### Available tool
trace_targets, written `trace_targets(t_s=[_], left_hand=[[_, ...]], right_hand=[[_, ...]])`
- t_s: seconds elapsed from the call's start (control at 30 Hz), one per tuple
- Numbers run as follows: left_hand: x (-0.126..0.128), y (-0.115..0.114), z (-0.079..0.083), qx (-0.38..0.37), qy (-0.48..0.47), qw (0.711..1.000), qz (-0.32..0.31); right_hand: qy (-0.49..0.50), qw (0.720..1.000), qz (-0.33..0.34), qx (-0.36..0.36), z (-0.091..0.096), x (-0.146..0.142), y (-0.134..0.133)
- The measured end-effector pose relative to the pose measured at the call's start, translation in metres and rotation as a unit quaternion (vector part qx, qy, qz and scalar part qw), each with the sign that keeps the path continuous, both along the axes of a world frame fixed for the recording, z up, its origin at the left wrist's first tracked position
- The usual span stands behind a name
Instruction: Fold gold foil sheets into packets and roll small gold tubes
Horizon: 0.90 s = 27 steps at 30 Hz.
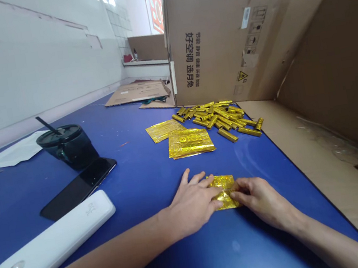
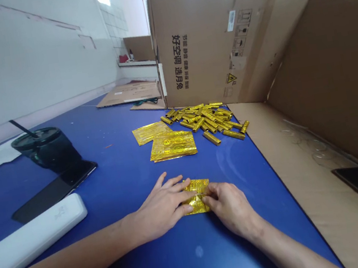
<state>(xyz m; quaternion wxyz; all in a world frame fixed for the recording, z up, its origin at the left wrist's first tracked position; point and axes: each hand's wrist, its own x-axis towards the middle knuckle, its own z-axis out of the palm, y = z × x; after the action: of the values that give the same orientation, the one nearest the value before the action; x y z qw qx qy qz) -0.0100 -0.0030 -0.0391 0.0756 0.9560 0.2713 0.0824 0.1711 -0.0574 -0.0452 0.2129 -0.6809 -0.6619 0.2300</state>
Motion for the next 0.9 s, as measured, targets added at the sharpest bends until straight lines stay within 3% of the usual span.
trace_targets(t_s=[0.53, 0.9], left_hand=[[0.0029, -0.0009, -0.0006, 0.017, -0.017, 1.0, 0.016], [0.0021, -0.0026, -0.0063, 0.095, 0.033, 0.995, -0.019]], right_hand=[[0.003, 1.0, 0.008, 0.002, 0.0076, -0.0037, -0.0027], [-0.016, 1.0, -0.001, 0.003, 0.0092, -0.0053, -0.0062]])
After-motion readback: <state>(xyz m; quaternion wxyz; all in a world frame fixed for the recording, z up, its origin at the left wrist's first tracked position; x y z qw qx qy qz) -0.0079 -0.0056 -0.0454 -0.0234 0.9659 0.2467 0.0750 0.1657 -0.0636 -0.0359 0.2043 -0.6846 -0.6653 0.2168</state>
